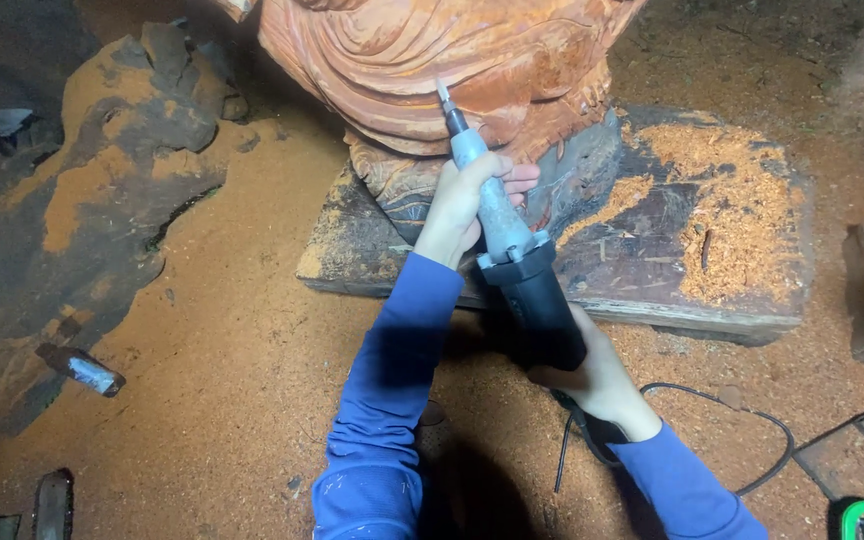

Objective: Carving intricate details into a large wooden sculpture using a power rotary tool.

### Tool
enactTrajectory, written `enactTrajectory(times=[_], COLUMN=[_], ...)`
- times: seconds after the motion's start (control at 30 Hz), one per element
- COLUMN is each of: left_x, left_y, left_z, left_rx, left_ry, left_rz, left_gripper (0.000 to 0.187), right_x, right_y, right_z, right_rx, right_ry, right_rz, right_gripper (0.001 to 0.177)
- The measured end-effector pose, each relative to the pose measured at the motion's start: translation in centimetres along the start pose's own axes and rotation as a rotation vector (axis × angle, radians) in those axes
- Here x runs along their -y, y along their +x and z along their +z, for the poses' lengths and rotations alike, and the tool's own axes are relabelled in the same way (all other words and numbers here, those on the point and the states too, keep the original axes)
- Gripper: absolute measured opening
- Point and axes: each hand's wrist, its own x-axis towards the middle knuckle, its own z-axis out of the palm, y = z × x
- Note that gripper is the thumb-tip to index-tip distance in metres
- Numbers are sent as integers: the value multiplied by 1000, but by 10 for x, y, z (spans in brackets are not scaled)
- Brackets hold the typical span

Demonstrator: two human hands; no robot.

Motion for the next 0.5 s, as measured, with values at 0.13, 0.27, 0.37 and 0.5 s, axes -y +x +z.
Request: enactTrajectory(times=[0.13,0.27,0.37,0.5], left_x=[5,12,7,-5], left_y=[9,14,1,-14], left_z=[24,50,57,20], left_rx=[18,46,57,51], left_ry=[1,4,-13,-42], left_rz=[-24,-32,-14,113], left_gripper=[25,28,37,31], right_x=[-8,0,8,-26], right_y=[-2,-8,-8,5], right_z=[-19,-25,-11,6], right_rx=[-36,-105,-151,-126], right_ry=[32,72,-54,-10], right_rz=[-19,60,132,-47], right_gripper=[99,95,106,102])
